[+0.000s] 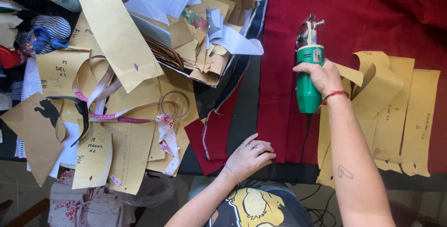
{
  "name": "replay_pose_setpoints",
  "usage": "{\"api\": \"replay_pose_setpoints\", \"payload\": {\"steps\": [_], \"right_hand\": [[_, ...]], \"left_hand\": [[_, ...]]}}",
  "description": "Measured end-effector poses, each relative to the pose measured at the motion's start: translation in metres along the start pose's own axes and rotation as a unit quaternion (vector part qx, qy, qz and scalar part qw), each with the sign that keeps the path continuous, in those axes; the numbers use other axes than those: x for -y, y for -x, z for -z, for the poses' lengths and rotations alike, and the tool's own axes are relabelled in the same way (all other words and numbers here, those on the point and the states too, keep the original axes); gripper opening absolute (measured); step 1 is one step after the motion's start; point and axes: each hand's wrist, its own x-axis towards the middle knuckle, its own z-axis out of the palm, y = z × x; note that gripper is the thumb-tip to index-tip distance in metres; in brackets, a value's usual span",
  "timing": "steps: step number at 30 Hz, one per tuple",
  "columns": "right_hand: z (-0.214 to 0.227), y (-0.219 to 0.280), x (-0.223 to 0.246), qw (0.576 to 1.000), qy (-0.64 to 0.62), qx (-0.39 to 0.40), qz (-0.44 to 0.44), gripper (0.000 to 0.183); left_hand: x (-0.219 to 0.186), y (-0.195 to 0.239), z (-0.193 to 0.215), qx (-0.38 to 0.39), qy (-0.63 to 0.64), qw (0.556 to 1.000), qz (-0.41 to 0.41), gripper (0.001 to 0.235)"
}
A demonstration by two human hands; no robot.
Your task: Tracing paper patterns onto red fabric with a pen and cutting them out using an electric rotary cutter.
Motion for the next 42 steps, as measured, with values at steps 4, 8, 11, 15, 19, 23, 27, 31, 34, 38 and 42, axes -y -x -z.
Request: {"api": "replay_pose_setpoints", "payload": {"steps": [4, 8, 11, 15, 19, 23, 27, 31, 34, 38, 42], "right_hand": [[0.005, -0.028, 0.007, 1.000, -0.020, -0.011, -0.012, 0.043], [0.017, -0.022, 0.037, 0.992, -0.108, 0.009, -0.062, 0.023], [0.021, -0.039, 0.038, 0.981, -0.178, 0.051, -0.051, 0.021], [0.058, -0.053, 0.033, 0.990, -0.080, 0.118, -0.005, 0.024], [0.086, -0.077, 0.034, 0.965, 0.186, 0.173, 0.058, 0.030], [0.097, -0.100, 0.034, 0.932, 0.302, 0.166, 0.109, 0.038], [0.102, -0.101, 0.047, 0.922, 0.333, 0.170, 0.103, 0.039], [0.102, -0.094, 0.066, 0.924, 0.328, 0.180, 0.074, 0.040], [0.102, -0.099, 0.067, 0.923, 0.327, 0.191, 0.065, 0.039], [0.099, -0.092, 0.080, 0.907, 0.371, 0.184, 0.075, 0.041], [0.090, -0.113, 0.076, 0.886, 0.399, 0.189, 0.137, 0.036]], "left_hand": [[-0.001, -0.012, 0.015, 0.045, -0.005, 0.999, 0.014, 0.007], [-0.005, -0.019, 0.026, 0.107, 0.008, 0.994, 0.021, 0.007], [-0.009, -0.021, 0.031, 0.110, 0.060, 0.992, 0.031, 0.004], [-0.011, -0.016, 0.037, 0.116, 0.094, 0.987, 0.056, 0.005], [-0.015, -0.015, 0.036, 0.075, 0.111, 0.982, 0.133, 0.008], [-0.018, -0.021, 0.038, 0.051, 0.119, 0.979, 0.158, 0.004], [-0.022, -0.028, 0.040, 0.070, 0.108, 0.975, 0.183, 0.006], [-0.020, -0.029, 0.039, 0.060, 0.110, 0.974, 0.187, 0.003], [-0.022, -0.031, 0.039, 0.062, 0.106, 0.973, 0.198, 0.004], [-0.024, -0.030, 0.038, 0.057, 0.101, 0.971, 0.211, 0.005], [-0.023, -0.032, 0.038, 0.052, 0.108, 0.970, 0.213, 0.005]]}}
